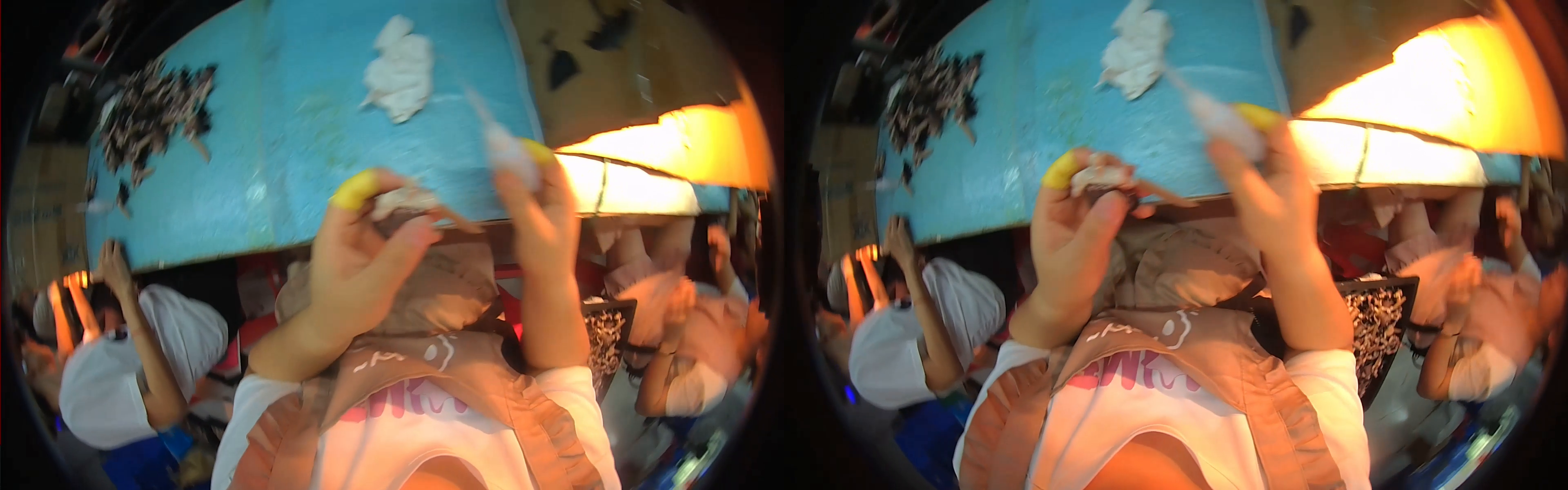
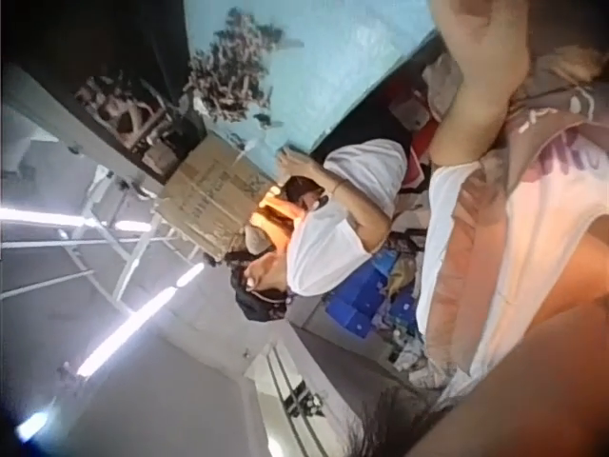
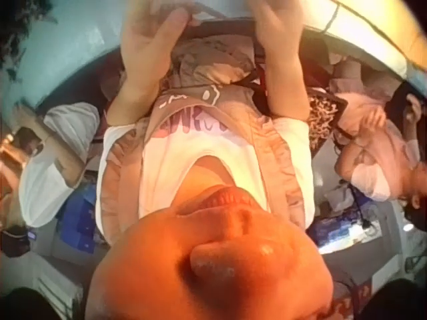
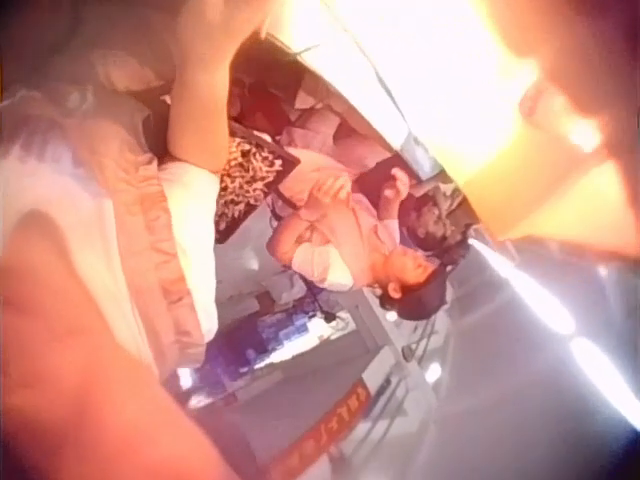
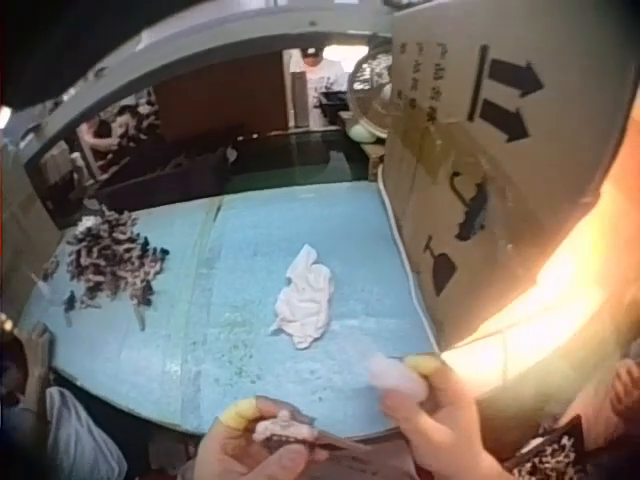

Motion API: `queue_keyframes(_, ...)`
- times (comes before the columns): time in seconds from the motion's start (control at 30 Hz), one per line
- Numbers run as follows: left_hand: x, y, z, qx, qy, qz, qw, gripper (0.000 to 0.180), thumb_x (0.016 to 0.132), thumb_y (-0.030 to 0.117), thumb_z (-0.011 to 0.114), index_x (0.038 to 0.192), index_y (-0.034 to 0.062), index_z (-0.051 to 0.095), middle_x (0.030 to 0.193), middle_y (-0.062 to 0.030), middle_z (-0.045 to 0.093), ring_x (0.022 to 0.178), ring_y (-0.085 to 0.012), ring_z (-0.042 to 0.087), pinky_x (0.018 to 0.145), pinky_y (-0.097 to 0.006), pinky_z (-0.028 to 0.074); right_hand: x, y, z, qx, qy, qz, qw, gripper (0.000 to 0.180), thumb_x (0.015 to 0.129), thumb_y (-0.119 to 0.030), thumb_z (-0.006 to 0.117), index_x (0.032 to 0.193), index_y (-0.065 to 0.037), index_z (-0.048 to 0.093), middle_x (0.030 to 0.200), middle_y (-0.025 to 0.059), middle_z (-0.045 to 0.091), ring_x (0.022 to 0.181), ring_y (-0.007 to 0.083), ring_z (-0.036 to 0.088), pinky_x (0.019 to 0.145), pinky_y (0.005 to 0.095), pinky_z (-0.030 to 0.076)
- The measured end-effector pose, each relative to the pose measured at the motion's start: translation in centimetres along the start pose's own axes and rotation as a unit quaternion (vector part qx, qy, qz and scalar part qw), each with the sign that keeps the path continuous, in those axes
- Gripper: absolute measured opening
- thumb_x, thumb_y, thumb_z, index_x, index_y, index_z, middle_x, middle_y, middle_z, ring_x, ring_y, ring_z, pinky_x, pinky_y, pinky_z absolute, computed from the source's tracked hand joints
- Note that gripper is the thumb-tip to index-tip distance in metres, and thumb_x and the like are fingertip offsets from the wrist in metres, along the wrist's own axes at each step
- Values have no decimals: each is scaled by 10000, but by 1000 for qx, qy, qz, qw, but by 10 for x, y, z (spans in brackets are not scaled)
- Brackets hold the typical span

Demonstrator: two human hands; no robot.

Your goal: The person assembles toy figurines by picking up figurine components, applying glue to them with a squeeze bottle, and attaching the pieces onto the figurine bodies by hand.

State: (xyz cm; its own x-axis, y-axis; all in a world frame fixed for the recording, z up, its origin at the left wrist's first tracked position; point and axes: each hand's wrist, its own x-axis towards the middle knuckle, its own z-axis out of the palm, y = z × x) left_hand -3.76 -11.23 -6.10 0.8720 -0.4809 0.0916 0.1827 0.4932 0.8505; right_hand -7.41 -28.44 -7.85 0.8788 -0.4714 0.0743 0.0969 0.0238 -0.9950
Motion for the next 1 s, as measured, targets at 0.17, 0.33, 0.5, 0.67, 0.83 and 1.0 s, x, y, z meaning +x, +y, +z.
queue_keyframes(0.17, 3, 3, 7, 43, 16, -32, 998, 359, 819, -34, 533, 1158, 19, 427, 1057, -108, 511, 950, -162, 535, 782, -324, 507, 29, 13, 0, -326, 27, -208, 922, 308, 698, -99, 667, 968, -9, 548, 812, 141, 568, 725, 276, 547, 669, 360, 436)
queue_keyframes(0.33, 7, 6, 4, 65, 23, -23, 997, 341, 818, -24, 541, 1145, 7, 449, 1008, -101, 545, 914, -182, 561, 744, -308, 522, 13, -7, -8, -319, 118, -333, 879, 268, 660, -37, 691, 891, -10, 557, 808, 132, 588, 730, 269, 568, 664, 329, 455)
queue_keyframes(0.5, 6, 6, 1, 70, 42, -41, 996, 347, 821, 22, 557, 1149, -20, 455, 989, -97, 563, 889, -189, 570, 708, -308, 527, 56, -23, -76, -347, 269, -377, 815, 114, 727, 14, 596, 825, -25, 553, 765, 101, 580, 704, 247, 555, 650, 329, 447)
queue_keyframes(0.67, 3, 2, 12, 66, -4, -53, 996, 343, 822, 39, 564, 1142, -37, 467, 976, -101, 562, 889, -203, 569, 691, -318, 524, 105, -8, -136, -515, 201, -299, 777, 157, 834, -145, 485, 941, -65, 568, 951, 99, 595, 836, 247, 559, 766, 340, 445)
queue_keyframes(0.83, -1, 2, 13, 70, 3, -89, 994, 354, 823, 46, 567, 1150, -37, 461, 991, -114, 552, 901, -212, 561, 695, -320, 523, 117, 26, -169, -625, 143, -332, 691, 196, 875, -203, 434, 970, -90, 563, 897, 62, 602, 783, 195, 588, 714, 300, 466)
queue_keyframes(1.0, 0, 3, 14, 66, -17, -107, 992, 365, 829, 49, 561, 1165, -39, 448, 1006, -112, 552, 911, -210, 556, 693, -313, 522, 108, 8, -183, -758, 67, -94, 642, 226, 878, -238, 460, 1033, -113, 568, 899, 61, 619, 753, 206, 612, 675, 277, 490)
